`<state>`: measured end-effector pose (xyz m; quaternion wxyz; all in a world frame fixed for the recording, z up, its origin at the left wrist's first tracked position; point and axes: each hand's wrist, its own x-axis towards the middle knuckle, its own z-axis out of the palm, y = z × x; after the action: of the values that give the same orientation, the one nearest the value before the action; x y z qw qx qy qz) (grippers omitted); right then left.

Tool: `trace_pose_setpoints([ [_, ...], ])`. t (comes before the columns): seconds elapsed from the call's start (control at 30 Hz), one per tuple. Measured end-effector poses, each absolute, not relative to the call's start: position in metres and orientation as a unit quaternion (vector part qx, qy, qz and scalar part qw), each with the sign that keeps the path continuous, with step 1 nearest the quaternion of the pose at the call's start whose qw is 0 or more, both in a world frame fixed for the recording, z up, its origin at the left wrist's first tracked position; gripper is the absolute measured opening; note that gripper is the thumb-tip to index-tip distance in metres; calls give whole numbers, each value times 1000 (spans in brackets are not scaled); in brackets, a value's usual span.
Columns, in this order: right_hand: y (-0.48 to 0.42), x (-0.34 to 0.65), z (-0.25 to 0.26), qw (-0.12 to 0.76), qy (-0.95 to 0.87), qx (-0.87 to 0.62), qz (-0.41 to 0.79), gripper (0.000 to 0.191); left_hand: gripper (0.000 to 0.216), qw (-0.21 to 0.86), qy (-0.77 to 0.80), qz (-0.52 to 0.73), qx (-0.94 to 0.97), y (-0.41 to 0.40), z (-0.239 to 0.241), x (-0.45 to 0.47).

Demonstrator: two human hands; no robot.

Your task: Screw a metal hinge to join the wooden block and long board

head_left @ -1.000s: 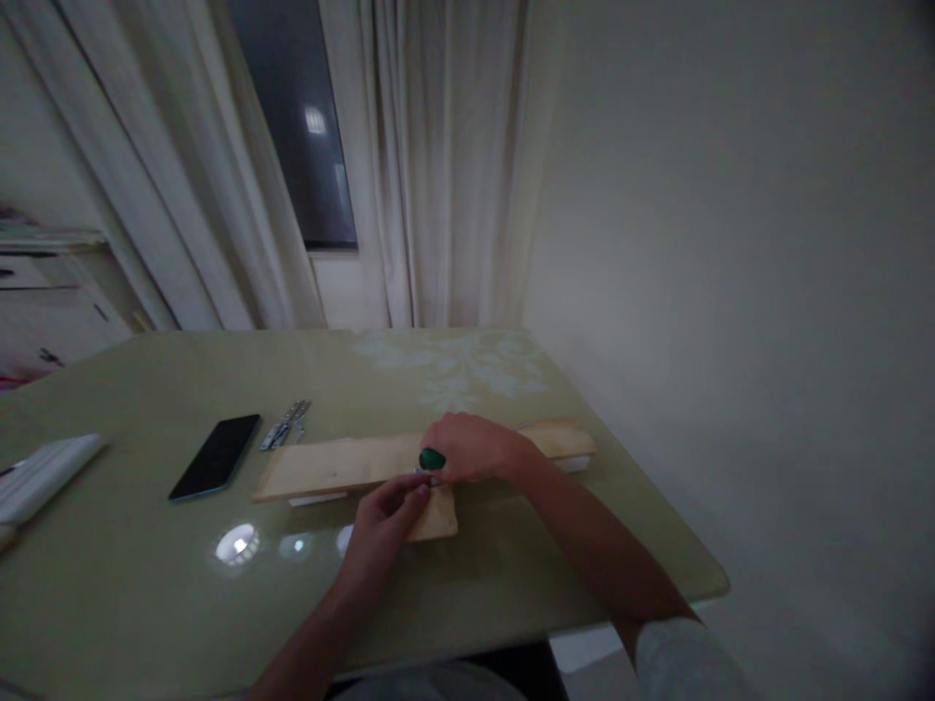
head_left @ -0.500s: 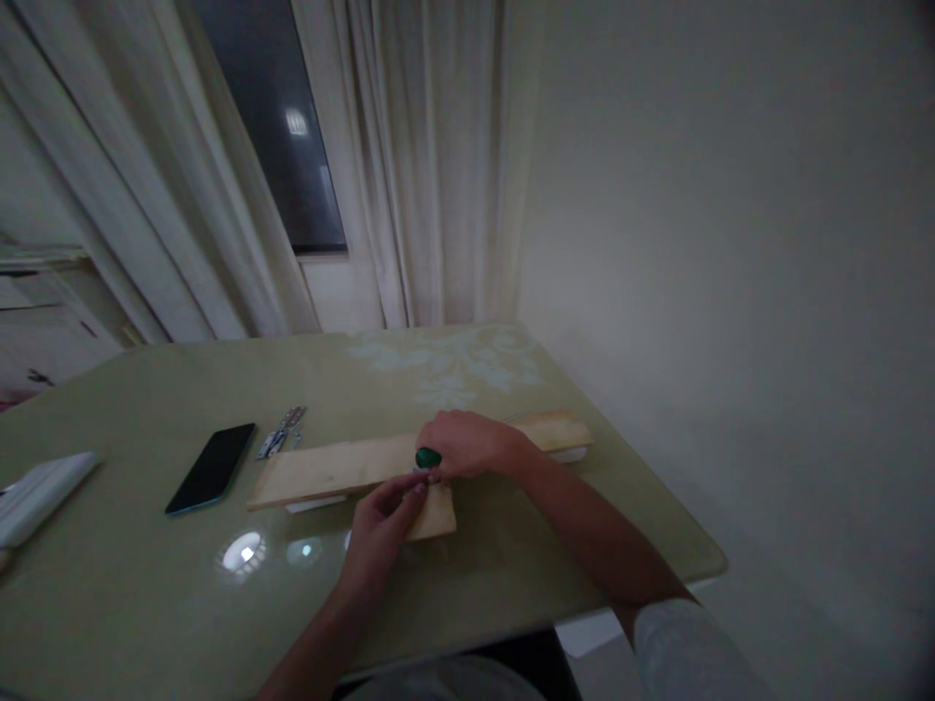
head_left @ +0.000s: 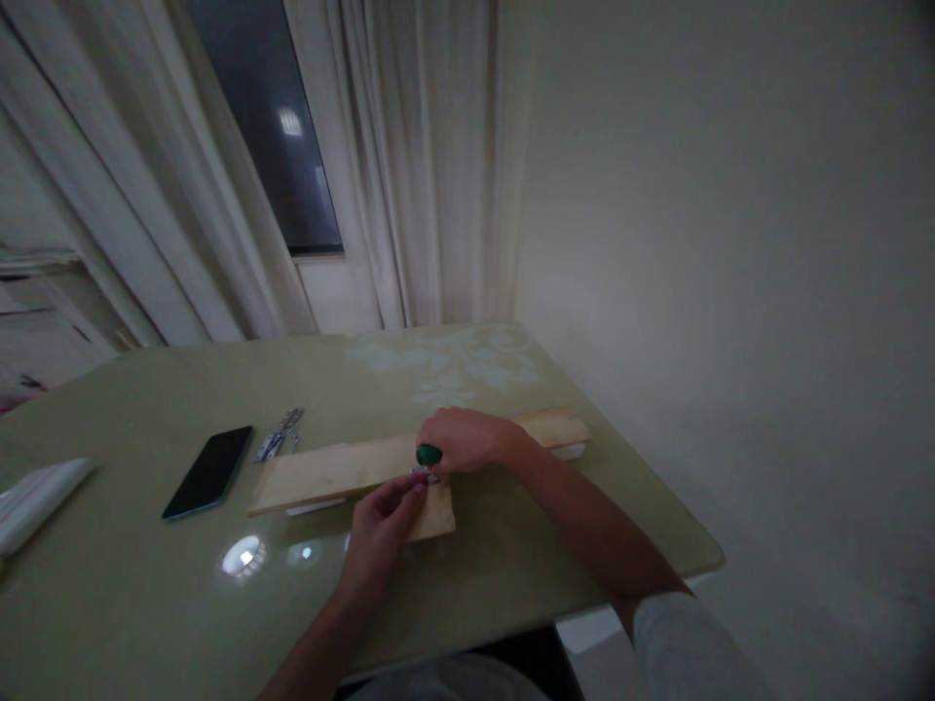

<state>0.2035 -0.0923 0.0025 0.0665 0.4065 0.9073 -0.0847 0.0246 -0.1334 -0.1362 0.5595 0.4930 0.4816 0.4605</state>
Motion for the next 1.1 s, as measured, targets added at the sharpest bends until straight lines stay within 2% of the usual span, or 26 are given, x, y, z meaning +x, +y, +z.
trace_pose_setpoints([
  [0.27, -101, 198, 1, 57, 900, 427, -64, 23, 56, 557, 482, 465, 491, -133, -137, 24],
  [0.77, -109, 194, 3, 60, 906, 413, -65, 16, 57, 547, 473, 472, 505, -131, -144, 24],
  [0.97, -110, 201, 12, 38, 896, 442, -32, 18, 56, 542, 473, 460, 520, -131, -143, 25],
  [1.1, -110, 218, 21, 4, 897, 442, -28, 16, 48, 497, 463, 454, 577, -136, -138, 24],
])
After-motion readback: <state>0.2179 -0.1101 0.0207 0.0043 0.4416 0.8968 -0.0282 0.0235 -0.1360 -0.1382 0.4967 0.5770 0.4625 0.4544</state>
